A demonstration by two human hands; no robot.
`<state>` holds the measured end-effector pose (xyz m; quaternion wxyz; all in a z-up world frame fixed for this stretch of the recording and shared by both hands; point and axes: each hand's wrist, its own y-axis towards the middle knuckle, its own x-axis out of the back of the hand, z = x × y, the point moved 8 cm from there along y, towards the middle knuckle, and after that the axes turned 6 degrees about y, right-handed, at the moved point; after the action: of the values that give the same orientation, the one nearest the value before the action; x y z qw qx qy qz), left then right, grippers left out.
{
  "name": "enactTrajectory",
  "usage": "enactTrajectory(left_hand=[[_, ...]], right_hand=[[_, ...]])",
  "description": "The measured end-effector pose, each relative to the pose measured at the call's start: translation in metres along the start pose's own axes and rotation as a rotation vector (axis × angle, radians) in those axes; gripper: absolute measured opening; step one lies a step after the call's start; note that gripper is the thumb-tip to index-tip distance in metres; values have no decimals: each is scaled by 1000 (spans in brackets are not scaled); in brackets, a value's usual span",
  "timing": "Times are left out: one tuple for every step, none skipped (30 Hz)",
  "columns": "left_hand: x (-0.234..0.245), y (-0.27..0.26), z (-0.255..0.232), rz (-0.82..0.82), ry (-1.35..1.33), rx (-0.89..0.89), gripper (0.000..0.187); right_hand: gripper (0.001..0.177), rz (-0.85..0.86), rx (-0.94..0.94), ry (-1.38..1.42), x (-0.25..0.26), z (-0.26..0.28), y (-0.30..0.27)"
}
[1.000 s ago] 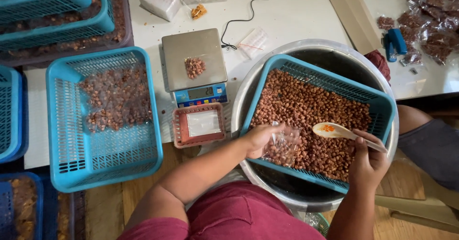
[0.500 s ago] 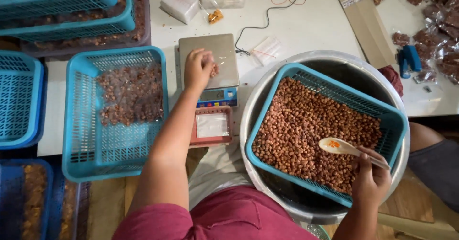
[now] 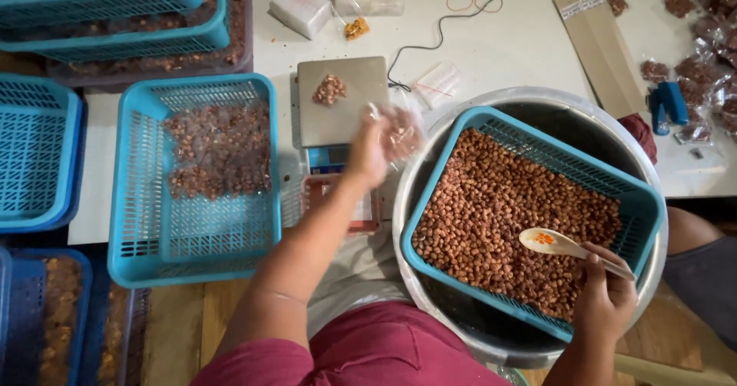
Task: Manually portioning peanuts into small plastic bags using a scoop and a digital scale for precise weight.
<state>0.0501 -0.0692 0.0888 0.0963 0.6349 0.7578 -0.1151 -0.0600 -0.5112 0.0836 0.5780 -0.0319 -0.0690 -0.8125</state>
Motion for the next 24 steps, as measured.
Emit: enactTrajectory(left_hand=[[-38,-9,-15,307,-316,-77,31],[-49,-19,-14,313,-316,-78,31],[-65,-32,6,348,-268,143,20],[-80,-48,26,382,-217,364,36],[-88,-56,43,394,-217,375,36],[-98,-67,62,435,-257,435,36],[-108,-76,79,473,-297,491,38],[-113,-80,98,481,-297,497,38],[-116,-84,122,458,-285,579,40],[-118,-89,145,433,-271,659,41],[-122,-90,137,437,-270,657,41],[-119,-94,139,356,-210,760,33],[-115,-102,140,269,-151,866,30],[-115,-102,153,268,-152,868,30],[-114,-99,167,199,-210,885,37],[-112,-97,180,130,-267,900,45],[-112,-100,167,129,-268,900,45],[-114,-103,154,167,-219,890,33],[-115,-104,140,202,-170,877,25],[-114,-105,148,199,-171,875,25],[-114,-107,156,208,-200,883,26],[-114,-109,164,217,-229,891,27],[-115,-109,171,211,-230,890,27],[-114,-105,174,237,-111,789,39]], right_hand=[[17,-8,3,17,2,1,-2],[17,-13,5,19,1,3,0],[16,-21,14,-13,3,5,-2],[16,-29,22,-44,5,6,-3],[16,-43,15,-50,8,6,-4],[17,-35,23,-88,10,7,-5],[18,-22,34,-123,11,8,-3],[18,-31,30,-126,13,9,-5],[18,-41,12,-87,13,8,-6],[18,-51,-6,-48,14,8,-7],[18,-54,-3,-47,15,7,-6],[18,-52,-4,-32,16,5,-5],[18,-47,-11,-20,17,2,-7],[18,-47,-14,-21,17,3,-9],[18,-44,-11,-19,15,4,-9],[17,-42,-8,-17,14,5,-9],[17,-41,-8,-17,14,5,-10],[17,-41,0,-13,15,5,-10],[17,-38,8,-7,14,5,-9],[17,-34,9,-6,12,5,-9],[16,-43,7,-2,11,5,-9],[15,-51,4,2,10,4,-9],[15,-46,3,3,11,-1,-8],[15,-49,-15,18,12,-8,-7]])
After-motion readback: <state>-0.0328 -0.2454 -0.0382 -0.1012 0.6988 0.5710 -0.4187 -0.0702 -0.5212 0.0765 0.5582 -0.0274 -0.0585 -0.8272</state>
